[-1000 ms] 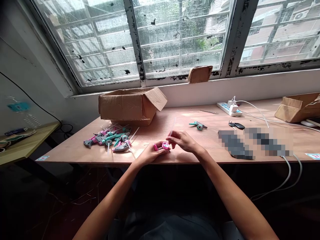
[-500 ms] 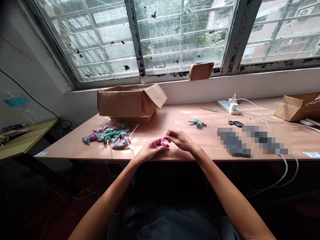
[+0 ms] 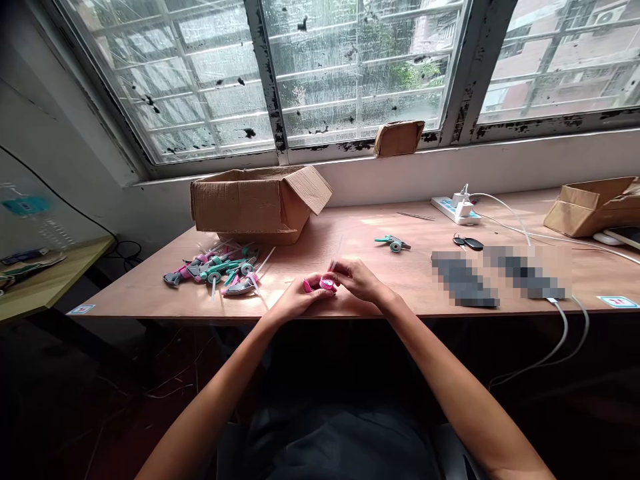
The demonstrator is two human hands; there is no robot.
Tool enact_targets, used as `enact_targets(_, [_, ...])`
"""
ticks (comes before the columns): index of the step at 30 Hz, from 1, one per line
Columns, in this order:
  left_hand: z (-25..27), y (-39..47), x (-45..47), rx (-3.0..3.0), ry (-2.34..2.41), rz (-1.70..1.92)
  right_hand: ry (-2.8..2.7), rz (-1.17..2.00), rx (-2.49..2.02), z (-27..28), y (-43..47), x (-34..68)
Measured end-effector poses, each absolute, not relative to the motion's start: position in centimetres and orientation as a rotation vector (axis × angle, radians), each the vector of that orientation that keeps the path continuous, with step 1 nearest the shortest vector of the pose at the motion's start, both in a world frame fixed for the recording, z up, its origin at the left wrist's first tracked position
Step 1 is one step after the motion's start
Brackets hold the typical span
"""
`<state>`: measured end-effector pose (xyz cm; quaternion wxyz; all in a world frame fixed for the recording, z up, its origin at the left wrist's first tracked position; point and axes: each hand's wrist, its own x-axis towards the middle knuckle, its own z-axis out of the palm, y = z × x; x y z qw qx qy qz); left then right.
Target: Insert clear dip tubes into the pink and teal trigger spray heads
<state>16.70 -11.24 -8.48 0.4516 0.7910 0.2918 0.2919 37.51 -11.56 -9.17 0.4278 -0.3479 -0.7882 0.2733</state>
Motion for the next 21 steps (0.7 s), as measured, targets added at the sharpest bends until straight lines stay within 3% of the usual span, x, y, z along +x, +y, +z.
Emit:
enact_targets(6, [-6.9,-12.3,16.3,1.988,0.754,0.678,-1.812,0.77,-0.875,-7.0,-12.9,38.1])
enact_targets(12, [-1.5,-16.8,16.0,2.434,0.65,0.973,-1.433,1.041,-0.298,-1.9,-18.9,35.6])
enact_targets(17, [2.0,-21.8,15.7,2.635,0.586,1.031,-1.287,0.952,-0.092,2.3,-26.1,33.1])
enact_targets(21, [2.7,-24.3,15.5,2.727,0.54,0.961,-1.321,0.868,-0.166,1.5,-29.5,34.5])
